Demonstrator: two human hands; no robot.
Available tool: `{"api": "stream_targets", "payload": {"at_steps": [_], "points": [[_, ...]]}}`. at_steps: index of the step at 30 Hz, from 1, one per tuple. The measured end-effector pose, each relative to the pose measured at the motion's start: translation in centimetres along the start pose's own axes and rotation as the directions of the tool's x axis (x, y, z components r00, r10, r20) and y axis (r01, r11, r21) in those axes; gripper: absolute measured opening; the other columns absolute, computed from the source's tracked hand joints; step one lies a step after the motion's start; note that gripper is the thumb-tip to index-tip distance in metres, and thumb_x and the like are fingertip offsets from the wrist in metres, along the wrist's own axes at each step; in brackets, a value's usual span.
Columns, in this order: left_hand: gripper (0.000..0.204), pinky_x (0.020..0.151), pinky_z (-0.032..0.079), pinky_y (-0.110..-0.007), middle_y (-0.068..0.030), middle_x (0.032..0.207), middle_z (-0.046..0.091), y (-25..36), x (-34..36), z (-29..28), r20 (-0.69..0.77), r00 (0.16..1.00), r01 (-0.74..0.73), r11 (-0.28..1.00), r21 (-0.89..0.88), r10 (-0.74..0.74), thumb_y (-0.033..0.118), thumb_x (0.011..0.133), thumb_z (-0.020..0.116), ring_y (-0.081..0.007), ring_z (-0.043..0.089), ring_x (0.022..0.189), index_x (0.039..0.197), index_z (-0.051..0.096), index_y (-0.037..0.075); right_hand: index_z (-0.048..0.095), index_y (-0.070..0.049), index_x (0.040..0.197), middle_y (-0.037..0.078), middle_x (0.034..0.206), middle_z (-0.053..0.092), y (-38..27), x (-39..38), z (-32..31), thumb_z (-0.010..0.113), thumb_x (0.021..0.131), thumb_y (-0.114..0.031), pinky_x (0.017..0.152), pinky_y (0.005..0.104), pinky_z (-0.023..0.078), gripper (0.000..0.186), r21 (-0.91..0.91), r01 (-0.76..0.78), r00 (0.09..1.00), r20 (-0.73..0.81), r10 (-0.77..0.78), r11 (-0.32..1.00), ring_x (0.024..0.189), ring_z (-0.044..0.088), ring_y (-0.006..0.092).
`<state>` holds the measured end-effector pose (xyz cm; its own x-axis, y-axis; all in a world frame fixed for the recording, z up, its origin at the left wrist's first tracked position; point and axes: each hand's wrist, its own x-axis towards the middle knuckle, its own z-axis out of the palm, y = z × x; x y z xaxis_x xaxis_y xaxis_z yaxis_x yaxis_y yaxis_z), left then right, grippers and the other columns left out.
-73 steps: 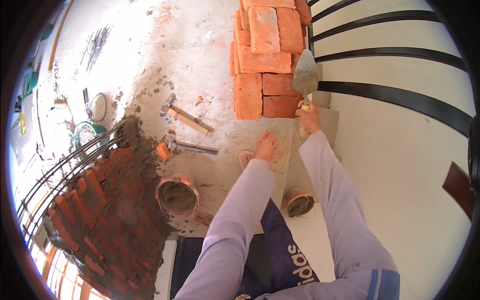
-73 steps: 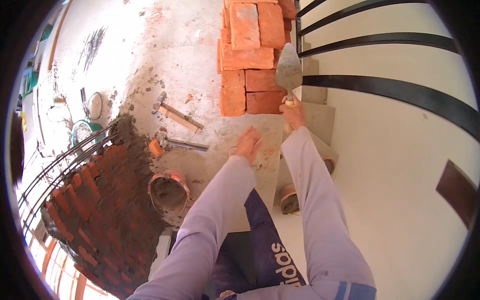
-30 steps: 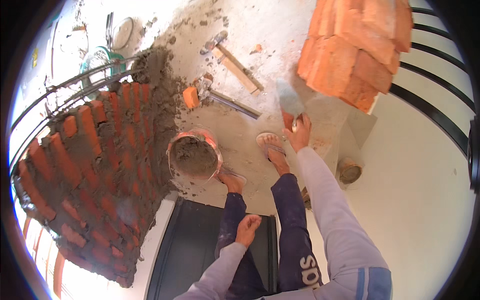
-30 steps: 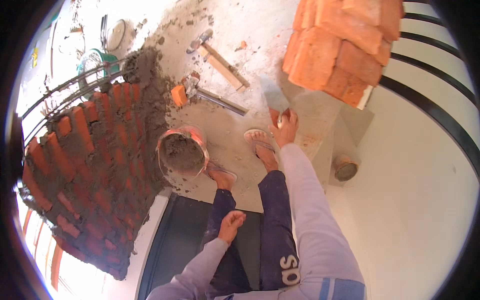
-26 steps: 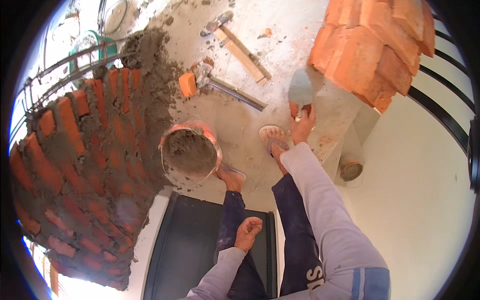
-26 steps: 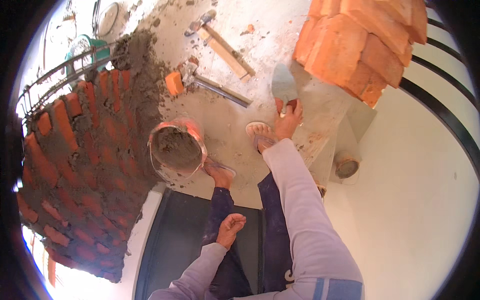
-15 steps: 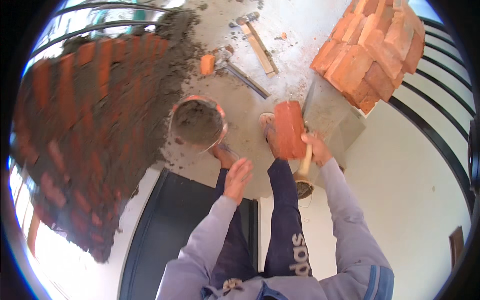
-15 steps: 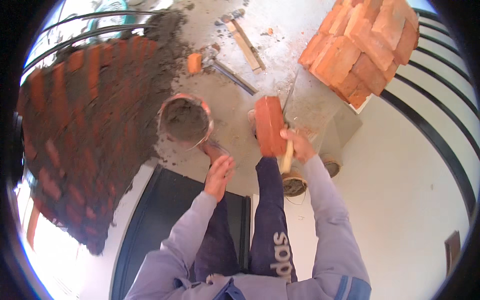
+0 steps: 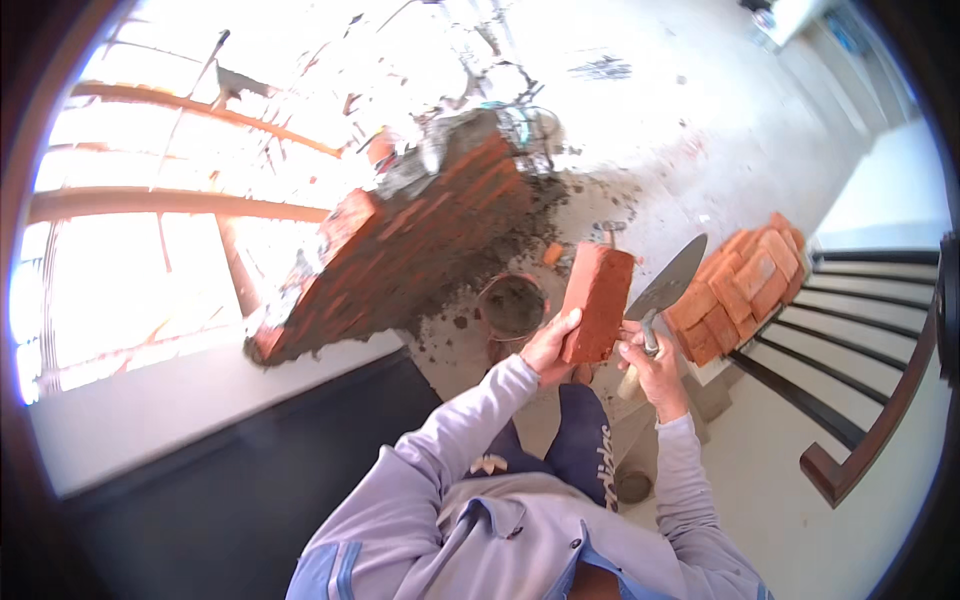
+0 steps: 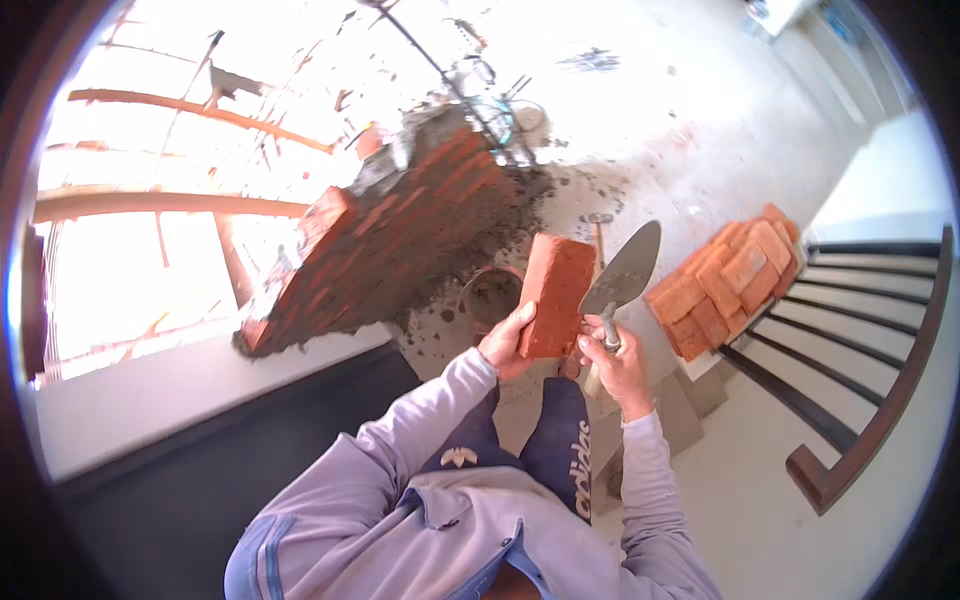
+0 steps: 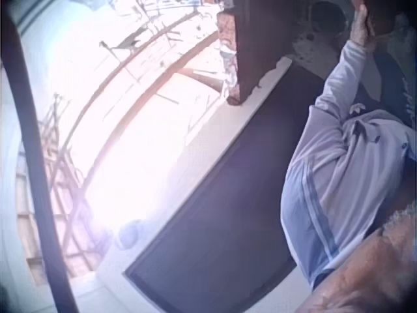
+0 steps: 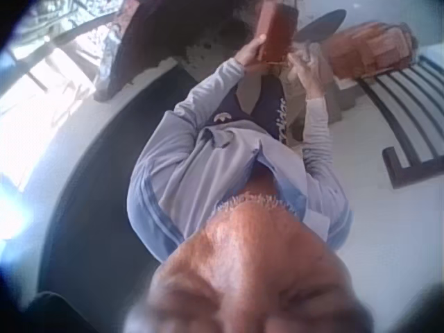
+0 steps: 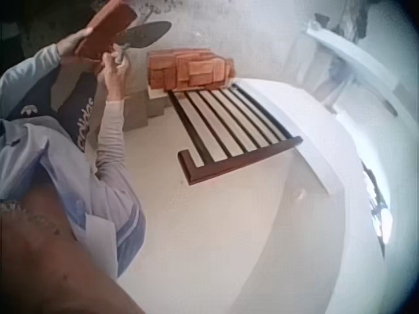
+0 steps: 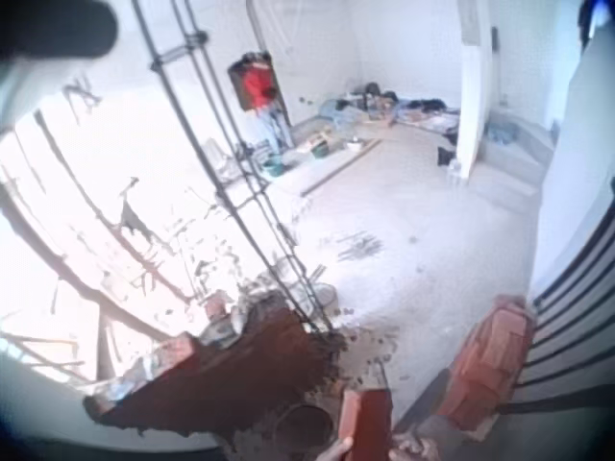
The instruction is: The person builds a brick wall by applying mortar to the top of the existing bricks using a trowel and then placing new bricks on top of the mortar, pressing them down by hand.
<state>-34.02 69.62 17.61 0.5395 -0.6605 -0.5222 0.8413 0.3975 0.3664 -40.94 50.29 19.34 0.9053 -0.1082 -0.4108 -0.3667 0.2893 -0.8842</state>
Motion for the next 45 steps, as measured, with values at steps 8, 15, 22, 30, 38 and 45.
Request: {"api": "stream_targets", "payload": {"at_steps": [8,15,22,30,38,45], "points": [[0.083,0.099,0.043,-0.033,-0.0096,0.132,0.052,18.4,-8.4,-0.1,0.071,0.916,-0.368,0.758,0.538,0.394,0.018,0.073,0.071,-0.0215,0.051,0.118,0.144,0.032,0.002,0.052,-0.006,0.084,0.004,0.063,0.052,-1.5,-4.9,4.9,0.062,0.088,-0.020,0.039,0.0290,0.043,0.018,0.153,-0.351,0.927,-0.083,0.366,0.924,0.044,0.050,0.0137],[0.091,0.100,0.042,-0.038,-0.0229,0.120,0.057,36.3,-5.1,-5.1,0.136,0.743,-0.018,-0.182,0.983,0.656,0.035,0.054,0.083,-0.0313,0.056,0.111,0.129,0.050,-0.005,0.051,-0.007,0.091,0.004,0.064,0.052,3.5,-6.5,12.6,0.062,0.086,-0.016,0.040,0.0302,0.045,0.015,0.196,-0.462,0.840,-0.218,0.497,0.865,0.045,0.051,0.0140],[0.087,0.104,0.035,-0.043,-0.0182,0.121,0.050,36.0,-0.2,-12.4,0.247,0.599,0.033,-0.331,0.943,0.762,0.035,0.053,0.083,-0.0346,0.042,0.119,0.127,0.052,0.003,0.051,-0.007,0.092,0.003,0.064,0.052,5.1,-7.5,19.8,0.062,0.087,-0.018,0.040,0.0298,0.045,0.016,0.229,-0.493,0.800,-0.261,0.541,0.840,0.045,0.051,0.0135],[0.087,0.107,0.033,-0.043,-0.0184,0.129,0.046,34.5,0.2,-13.6,0.286,0.624,-0.019,-0.352,0.936,0.728,0.034,0.055,0.085,-0.0357,0.040,0.124,0.129,0.050,0.005,0.051,-0.007,0.091,0.002,0.063,0.052,5.7,-4.8,19.7,0.063,0.086,-0.017,0.039,0.0276,0.043,0.017,0.159,-0.449,0.827,-0.298,0.476,0.879,0.045,0.050,0.0117],[0.100,0.109,0.028,-0.046,-0.0159,0.130,0.047,35.3,-1.3,-13.3,0.281,0.644,0.039,-0.398,0.917,0.712,0.033,0.055,0.085,-0.0339,0.039,0.126,0.137,0.036,0.006,0.049,-0.002,0.111,0.009,0.072,0.057,0.6,-1.3,20.6,0.059,0.088,-0.015,0.049,0.0321,0.046,0.028,-0.283,-0.308,0.944,-0.213,0.253,0.908,0.055,0.057,0.0186],[0.105,0.113,0.016,-0.057,-0.0120,0.136,0.048,34.6,-5.3,-14.2,0.037,0.689,0.337,-0.365,0.868,0.724,0.047,0.057,0.084,-0.0275,0.044,0.129,0.140,0.033,0.008,0.037,0.005,0.134,0.028,0.118,0.056,-9.6,5.3,24.5,0.056,0.093,-0.023,0.089,0.0450,0.045,0.053,-0.745,0.215,0.971,0.092,-0.221,0.631,0.107,0.056,0.0420]]}}
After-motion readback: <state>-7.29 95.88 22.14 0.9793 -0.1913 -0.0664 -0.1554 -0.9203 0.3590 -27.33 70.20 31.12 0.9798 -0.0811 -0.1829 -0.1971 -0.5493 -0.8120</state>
